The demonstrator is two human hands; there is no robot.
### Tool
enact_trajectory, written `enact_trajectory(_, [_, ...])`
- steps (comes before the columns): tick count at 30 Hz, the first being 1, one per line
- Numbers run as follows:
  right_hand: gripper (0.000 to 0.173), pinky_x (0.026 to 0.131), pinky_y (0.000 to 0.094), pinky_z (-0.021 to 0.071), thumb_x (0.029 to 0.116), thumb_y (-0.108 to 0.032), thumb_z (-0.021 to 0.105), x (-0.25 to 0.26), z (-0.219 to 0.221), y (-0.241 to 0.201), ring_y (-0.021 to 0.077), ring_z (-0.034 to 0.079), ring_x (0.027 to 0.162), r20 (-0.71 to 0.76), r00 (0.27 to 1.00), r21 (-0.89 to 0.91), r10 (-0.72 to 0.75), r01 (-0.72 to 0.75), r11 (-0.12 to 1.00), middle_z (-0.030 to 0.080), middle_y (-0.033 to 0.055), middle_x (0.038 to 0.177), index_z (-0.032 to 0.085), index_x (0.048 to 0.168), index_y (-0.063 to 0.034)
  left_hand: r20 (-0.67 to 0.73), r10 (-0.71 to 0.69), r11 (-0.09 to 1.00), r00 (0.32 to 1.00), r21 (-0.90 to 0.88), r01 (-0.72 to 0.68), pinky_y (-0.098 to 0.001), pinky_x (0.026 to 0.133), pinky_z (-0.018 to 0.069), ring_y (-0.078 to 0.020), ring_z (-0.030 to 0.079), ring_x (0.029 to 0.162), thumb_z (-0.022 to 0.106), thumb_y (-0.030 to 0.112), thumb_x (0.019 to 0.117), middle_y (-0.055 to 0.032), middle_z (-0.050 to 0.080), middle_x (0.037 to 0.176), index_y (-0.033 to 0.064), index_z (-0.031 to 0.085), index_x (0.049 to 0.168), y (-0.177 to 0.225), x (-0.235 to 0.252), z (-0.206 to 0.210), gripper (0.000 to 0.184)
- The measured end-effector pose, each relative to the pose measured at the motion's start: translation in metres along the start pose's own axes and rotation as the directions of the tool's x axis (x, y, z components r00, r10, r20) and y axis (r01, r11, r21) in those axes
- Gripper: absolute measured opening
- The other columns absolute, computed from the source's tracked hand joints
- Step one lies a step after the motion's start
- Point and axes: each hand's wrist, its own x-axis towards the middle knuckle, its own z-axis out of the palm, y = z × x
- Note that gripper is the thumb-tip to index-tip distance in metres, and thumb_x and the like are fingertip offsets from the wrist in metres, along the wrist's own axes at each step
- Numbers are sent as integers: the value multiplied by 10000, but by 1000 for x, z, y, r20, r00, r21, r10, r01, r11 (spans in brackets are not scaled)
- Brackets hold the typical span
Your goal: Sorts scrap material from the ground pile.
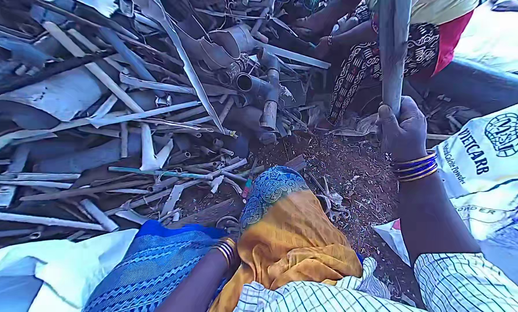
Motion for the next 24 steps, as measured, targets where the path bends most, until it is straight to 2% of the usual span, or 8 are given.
enact_trajectory(3, [384, 563, 242, 535, 1084, -399, 432, 9, 18, -8, 1, 560, 579, -177, 976, 159, -130, 159, 974, 558, -77, 737, 529, 1124, -30, 52, -316, 940, 947, 152, 306, -611, 1102, 416, -444, 558, 1323, 511, 263, 1078, -282, 580, 1408, -7, 485, 1479, -72, 22, 11, 484])
enact_trajectory(6, [353, 546, 231, 547, 1096, -369, 431, -8, 75, 13, -8, 561, 565, -272, 956, 274, -109, 186, 944, 559, -83, 723, 513, 1095, -26, -224, -402, 915, 888, -73, 396, -689, 1083, 388, -510, 563, 1284, 539, 297, 1083, -323, 587, 1370, -8, 472, 1496, -131, -22, -15, 517])
enact_trajectory(9, [392, 578, 356, 545, 1057, -315, 464, -69, 150, 67, 153, 599, 565, -70, 979, 127, 190, -180, 975, 593, 63, 693, 544, 1148, 58, -408, -530, 848, 743, -238, 474, -725, 1062, 377, -565, 549, 1257, 566, 243, 1068, -375, 571, 1342, -59, 449, 1486, -181, -80, -16, 528])
enact_trajectory(10, [419, 709, 452, 555, 1066, -283, 490, -92, 169, 86, 277, 658, 696, 119, 930, -2, 349, -351, 936, 647, 179, 794, 538, 1226, 101, -371, -583, 812, 722, -286, 509, -713, 1079, 364, -568, 527, 1282, 546, 259, 1077, -387, 546, 1369, -70, 405, 1511, -190, -96, -13, 563])
enact_trajectory(13, [553, 1073, 537, 463, 1094, -345, 463, -143, 217, 152, 392, 608, 1260, 576, 341, -546, 743, -517, 659, 608, 291, 1331, 433, 1448, 80, -212, -718, 678, 663, -428, 598, -659, 1102, 365, -509, 521, 1325, 408, 400, 1113, -364, 548, 1392, -63, 416, 1509, -183, -115, 2, 609])
enact_trajectory(15, [505, 1073, 526, 467, 1082, -335, 471, -151, 226, 162, 365, 590, 1293, 533, 199, -655, 823, -519, 550, 596, 272, 1364, 520, 1381, 69, -175, -775, 594, 607, -529, 606, -604, 1125, 350, -425, 502, 1360, 336, 502, 1107, -321, 536, 1419, -54, 498, 1440, -174, -111, 11, 668])
enact_trajectory(18, [514, 1085, 512, 446, 1105, -329, 443, -133, 209, 150, 378, 583, 1292, 420, 299, -547, 857, -671, 501, 589, 291, 1362, 490, 1405, 86, -248, -770, 582, 588, -650, 488, -515, 1148, 370, -317, 528, 1368, 408, 473, 1096, -230, 571, 1436, 32, 567, 1427, -185, -108, 26, 573])
enact_trajectory(24, [435, 882, 544, 493, 1078, -269, 526, -59, 148, 105, 391, 649, 907, 273, 817, -209, 509, -466, 860, 648, 290, 980, 547, 1247, 132, -220, -742, 592, 634, -659, 464, -550, 1105, 375, -328, 533, 1326, 429, 479, 1085, -245, 560, 1422, 18, 551, 1422, -194, -103, 24, 583])
